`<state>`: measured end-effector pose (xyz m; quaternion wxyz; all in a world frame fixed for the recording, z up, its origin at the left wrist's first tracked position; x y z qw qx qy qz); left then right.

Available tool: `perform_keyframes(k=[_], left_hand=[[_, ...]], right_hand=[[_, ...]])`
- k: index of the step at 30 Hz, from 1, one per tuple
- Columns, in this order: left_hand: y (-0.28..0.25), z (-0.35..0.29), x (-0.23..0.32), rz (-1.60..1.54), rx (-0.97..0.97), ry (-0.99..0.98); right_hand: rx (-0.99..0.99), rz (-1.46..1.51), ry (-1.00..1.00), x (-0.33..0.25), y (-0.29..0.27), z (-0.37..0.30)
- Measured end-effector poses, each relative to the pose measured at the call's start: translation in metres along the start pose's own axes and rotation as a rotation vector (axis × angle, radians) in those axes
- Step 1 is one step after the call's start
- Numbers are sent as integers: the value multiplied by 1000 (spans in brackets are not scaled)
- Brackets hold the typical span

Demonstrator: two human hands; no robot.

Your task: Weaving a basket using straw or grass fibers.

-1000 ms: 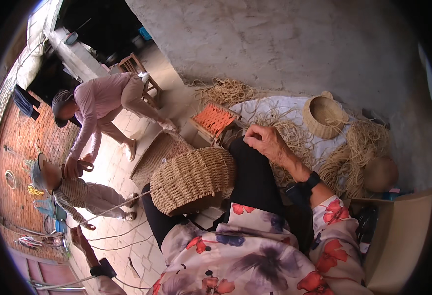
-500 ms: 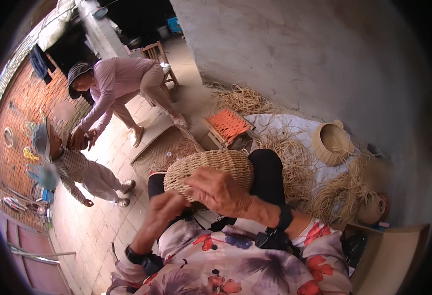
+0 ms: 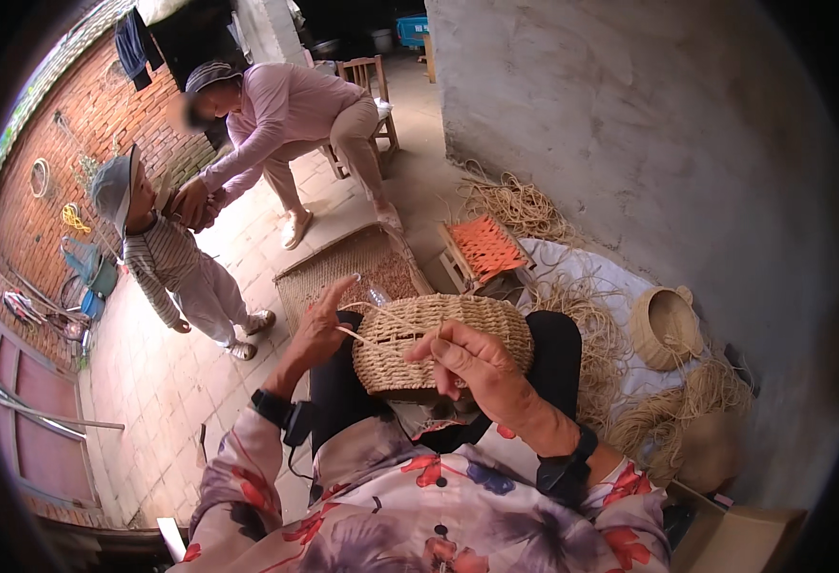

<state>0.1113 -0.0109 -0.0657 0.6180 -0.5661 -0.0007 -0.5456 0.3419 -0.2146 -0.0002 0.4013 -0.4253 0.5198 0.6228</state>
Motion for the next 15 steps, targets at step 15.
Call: perform_keyframes(k=[15], left_hand=[[-60,91,106,131,346,455]], right_hand=[[1184,-816,-391,-56,-165,-17]])
Point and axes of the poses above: each hand's wrist, its own z-axis towards the middle knuckle, its own y-axis out of the palm, x = y × z, the point moved 1 cm from there along z, towards the middle knuckle, and after that the axes turned 2 degrees about y, right-handed, at the moved point
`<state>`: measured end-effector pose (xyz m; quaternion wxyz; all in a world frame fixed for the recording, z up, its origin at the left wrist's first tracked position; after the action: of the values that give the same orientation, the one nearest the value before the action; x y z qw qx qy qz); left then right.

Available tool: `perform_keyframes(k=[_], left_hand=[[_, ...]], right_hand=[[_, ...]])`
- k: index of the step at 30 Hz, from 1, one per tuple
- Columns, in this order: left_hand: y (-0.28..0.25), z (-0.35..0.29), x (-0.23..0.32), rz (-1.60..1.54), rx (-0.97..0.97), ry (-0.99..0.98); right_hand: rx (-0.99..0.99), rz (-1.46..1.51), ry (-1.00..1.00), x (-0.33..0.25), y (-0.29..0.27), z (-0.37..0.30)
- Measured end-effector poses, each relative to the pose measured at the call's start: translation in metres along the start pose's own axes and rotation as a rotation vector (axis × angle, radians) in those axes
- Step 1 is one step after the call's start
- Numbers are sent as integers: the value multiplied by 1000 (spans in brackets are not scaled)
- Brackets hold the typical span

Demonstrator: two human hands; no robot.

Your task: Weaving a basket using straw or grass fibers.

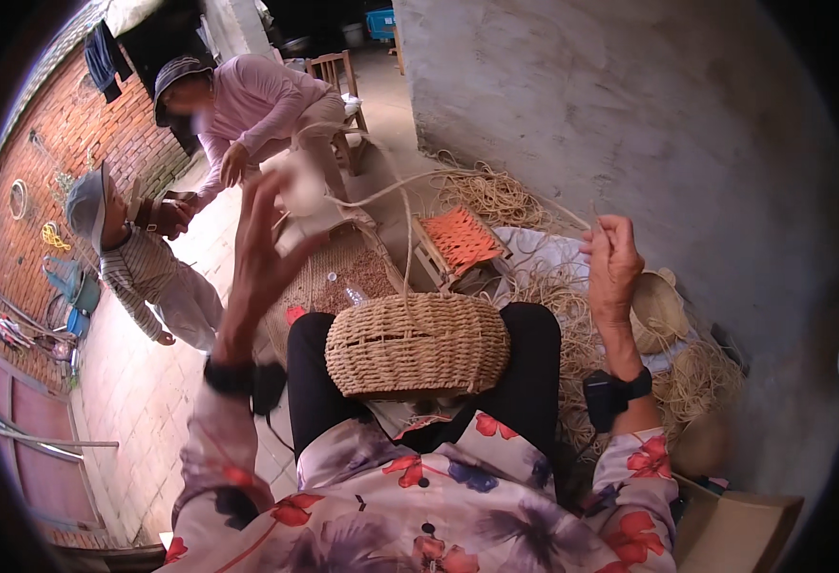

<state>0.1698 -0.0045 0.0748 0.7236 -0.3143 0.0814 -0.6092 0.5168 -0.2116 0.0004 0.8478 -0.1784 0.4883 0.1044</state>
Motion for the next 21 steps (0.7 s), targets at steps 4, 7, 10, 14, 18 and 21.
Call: perform_keyframes(k=[4,7,10,14,18,21], left_hand=[[10,-130,85,-689,-705,-312],[52,-209,89,-1312,-1021,-854],[97,-236,65,-1833,-590,-1340],[143,-238,49,-2186,-159,-1352],[156,-253,46,-2103,-114,-1360],[162,-263,38,-2184,-48,-1418]], right_hand=[[-223,-225,-201,-2,-15,-36],[-462,-63,-536,-28,1,-79],[-729,51,-445,-53,25,-114],[-734,34,-600,-63,54,-127],[-721,-52,-686,-57,59,-130],[-720,-92,-718,-56,56,-134]])
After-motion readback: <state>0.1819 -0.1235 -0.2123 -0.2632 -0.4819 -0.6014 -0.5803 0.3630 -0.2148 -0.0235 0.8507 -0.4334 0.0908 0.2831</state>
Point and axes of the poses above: each hand's wrist, its own z-axis towards the middle knuckle, its own y-axis out of the palm, x = y × z, the point moved 1 cm from there along z, towards the middle knuckle, and after that the axes turned 2 degrees about y, right-handed, at the moved point
